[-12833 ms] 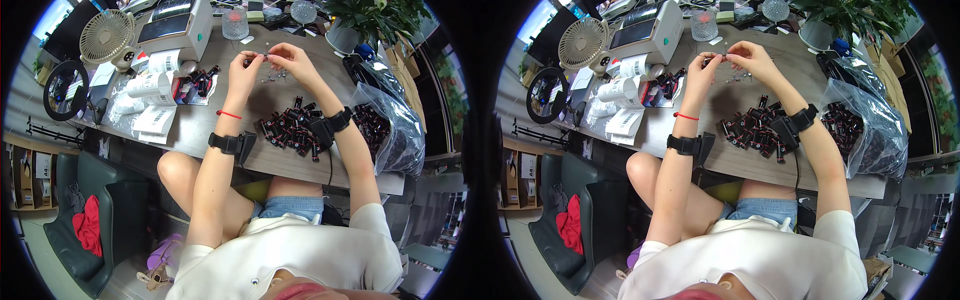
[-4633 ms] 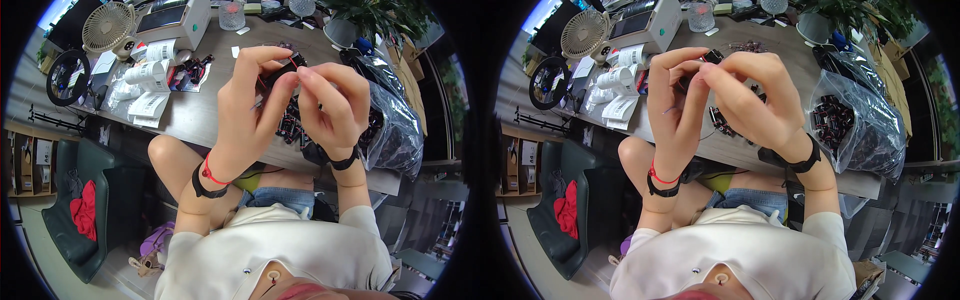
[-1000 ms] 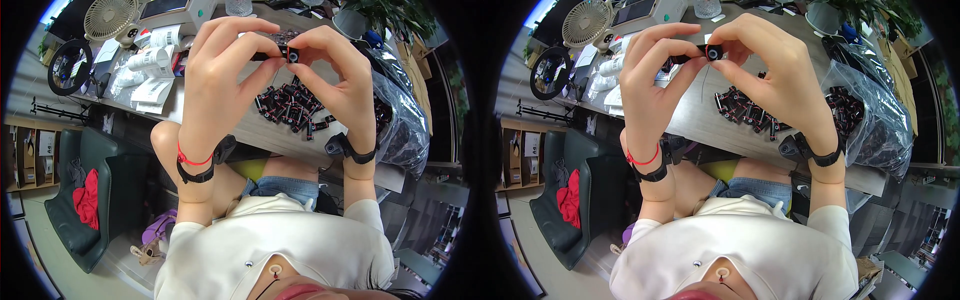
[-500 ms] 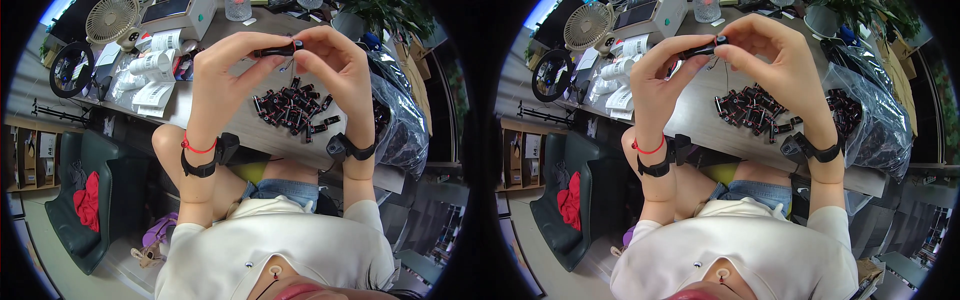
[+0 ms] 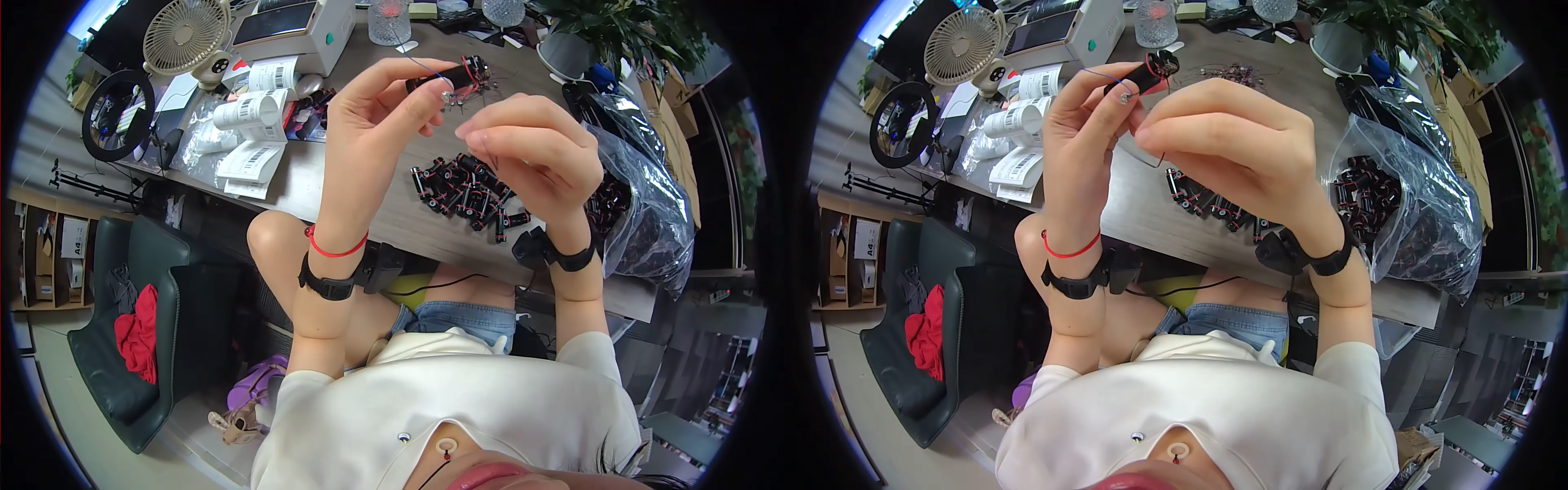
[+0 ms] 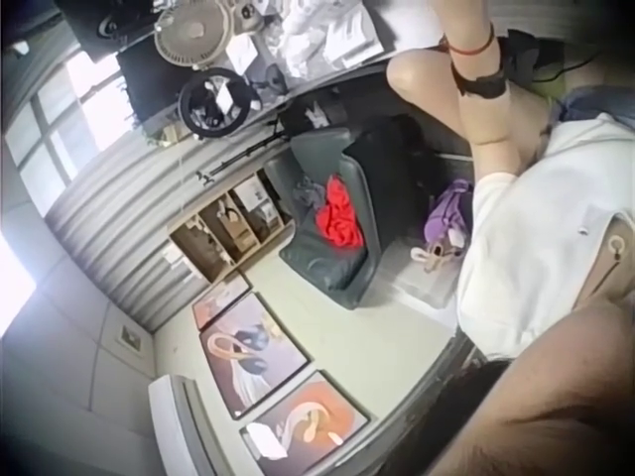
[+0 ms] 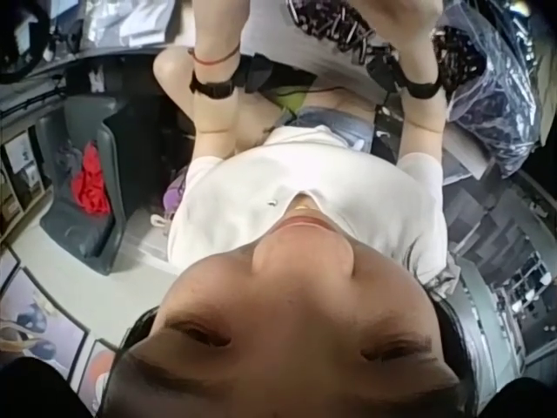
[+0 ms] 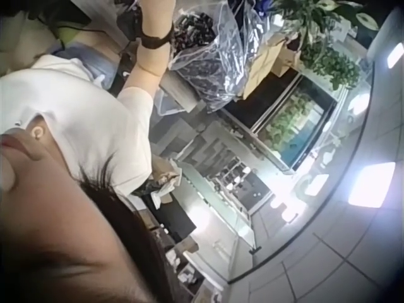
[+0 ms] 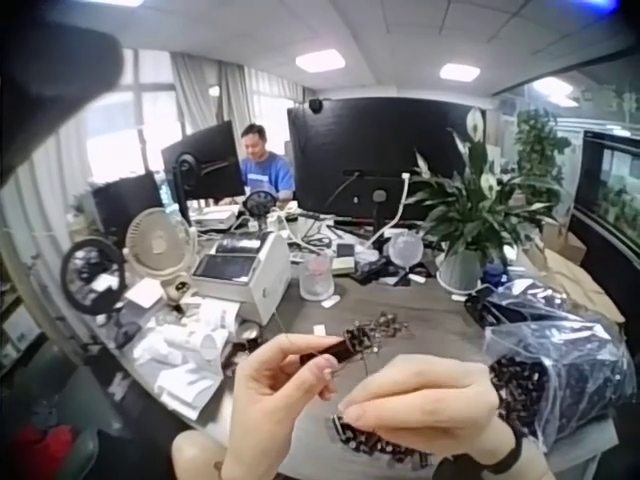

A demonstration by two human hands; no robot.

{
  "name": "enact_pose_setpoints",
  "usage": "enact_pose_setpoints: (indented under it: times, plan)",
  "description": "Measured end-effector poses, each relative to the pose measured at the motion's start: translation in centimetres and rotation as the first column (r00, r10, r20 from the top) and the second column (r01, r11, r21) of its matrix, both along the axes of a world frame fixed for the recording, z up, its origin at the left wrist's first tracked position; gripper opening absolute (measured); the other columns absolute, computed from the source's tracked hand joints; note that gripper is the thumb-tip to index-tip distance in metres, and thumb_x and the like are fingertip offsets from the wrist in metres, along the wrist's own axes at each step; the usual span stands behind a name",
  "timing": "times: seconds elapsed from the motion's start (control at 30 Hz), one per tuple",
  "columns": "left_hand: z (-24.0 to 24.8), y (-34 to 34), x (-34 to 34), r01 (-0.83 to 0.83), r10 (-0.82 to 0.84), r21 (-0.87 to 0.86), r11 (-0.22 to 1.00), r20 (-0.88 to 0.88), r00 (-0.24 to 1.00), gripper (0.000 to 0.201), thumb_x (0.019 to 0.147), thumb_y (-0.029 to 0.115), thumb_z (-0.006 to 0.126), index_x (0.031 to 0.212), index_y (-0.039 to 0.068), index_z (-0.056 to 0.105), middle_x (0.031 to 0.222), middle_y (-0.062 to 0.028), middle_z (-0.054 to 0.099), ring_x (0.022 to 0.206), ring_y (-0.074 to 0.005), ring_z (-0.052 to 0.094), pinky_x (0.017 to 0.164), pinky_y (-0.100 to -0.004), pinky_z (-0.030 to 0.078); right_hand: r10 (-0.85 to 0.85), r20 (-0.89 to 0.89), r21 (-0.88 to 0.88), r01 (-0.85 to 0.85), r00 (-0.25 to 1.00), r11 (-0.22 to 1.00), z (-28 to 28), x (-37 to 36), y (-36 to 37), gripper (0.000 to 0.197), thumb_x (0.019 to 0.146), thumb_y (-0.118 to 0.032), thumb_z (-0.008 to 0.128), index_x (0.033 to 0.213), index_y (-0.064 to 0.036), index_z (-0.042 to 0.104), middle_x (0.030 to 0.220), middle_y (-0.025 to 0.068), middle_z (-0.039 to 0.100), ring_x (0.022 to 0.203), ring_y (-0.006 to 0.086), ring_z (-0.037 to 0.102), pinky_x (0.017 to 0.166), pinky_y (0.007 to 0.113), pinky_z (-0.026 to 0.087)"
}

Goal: The person picks up a battery holder and a circuit board, then threads the wires through the holder before pressing the board into the end and placing the unit on a pile.

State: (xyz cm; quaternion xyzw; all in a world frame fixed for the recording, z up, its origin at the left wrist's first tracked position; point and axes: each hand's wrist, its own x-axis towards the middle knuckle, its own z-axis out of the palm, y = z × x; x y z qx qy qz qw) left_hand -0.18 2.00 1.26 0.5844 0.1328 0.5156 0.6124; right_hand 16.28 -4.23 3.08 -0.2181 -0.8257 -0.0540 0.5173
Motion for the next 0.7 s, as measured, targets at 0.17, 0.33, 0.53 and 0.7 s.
enact_pose_setpoints:
  times: [0.17, 0.33, 0.53, 0.7]
  plan:
    - [0.3, -0.5, 0.3, 0.012, -0.009, 0.037, 0.999, -0.084, 0.996, 0.018, 0.084, 0.006, 0.065, 0.102, 0.003, 0.066, 0.079, -0.0008, 0.064, 0.069, -0.0040, 0.056, 0.060, -0.0174, 0.042, 0.070, -0.616, -0.212, -0.251, 0.785, 0.945, -0.5, -0.4, -1.1, 0.014, 0.084, 0.006, 0.059, 0.097, 0.0019, 0.061, 0.086, 0.0128, 0.066, 0.063, 0.0160, 0.061, 0.059, 0.023, 0.051]
    - [0.0, -0.2, 0.4, -0.135, 0.169, 0.314, 0.940, -0.083, 0.982, 0.018, 0.080, 0.003, 0.066, 0.097, 0.006, 0.068, 0.088, -0.0029, 0.068, 0.072, -0.0082, 0.059, 0.060, -0.0191, 0.043, 0.054, -0.679, -0.231, -0.283, 0.732, 0.931, 0.1, 0.5, -0.7, 0.011, 0.089, 0.001, 0.055, 0.100, 0.0031, 0.058, 0.084, 0.0130, 0.065, 0.060, 0.0140, 0.060, 0.057, 0.022, 0.050]
    - [1.1, -0.2, -0.4, -0.353, 0.509, 0.712, 0.608, -0.008, 0.861, 0.018, 0.073, 0.002, 0.069, 0.089, 0.008, 0.071, 0.093, -0.0043, 0.069, 0.072, -0.0155, 0.060, 0.060, -0.0226, 0.045, -0.243, -0.303, -0.404, 0.107, 0.921, 0.909, 0.9, 1.0, -1.1, 0.011, 0.083, 0.004, 0.061, 0.094, 0.0036, 0.063, 0.086, 0.0071, 0.062, 0.074, 0.0107, 0.059, 0.064, 0.020, 0.047]
    - [1.9, -0.4, -1.4, -0.307, 0.602, 0.874, 0.376, 0.021, 0.798, 0.020, 0.070, -0.004, 0.070, 0.087, 0.004, 0.070, 0.095, -0.0072, 0.069, 0.079, -0.0169, 0.061, 0.068, -0.0243, 0.046, -0.249, -0.318, -0.438, 0.091, 0.915, 0.894, 1.2, 0.9, -1.5, 0.010, 0.080, 0.005, 0.062, 0.090, 0.0033, 0.064, 0.086, 0.0052, 0.060, 0.078, 0.0105, 0.057, 0.067, 0.020, 0.045]
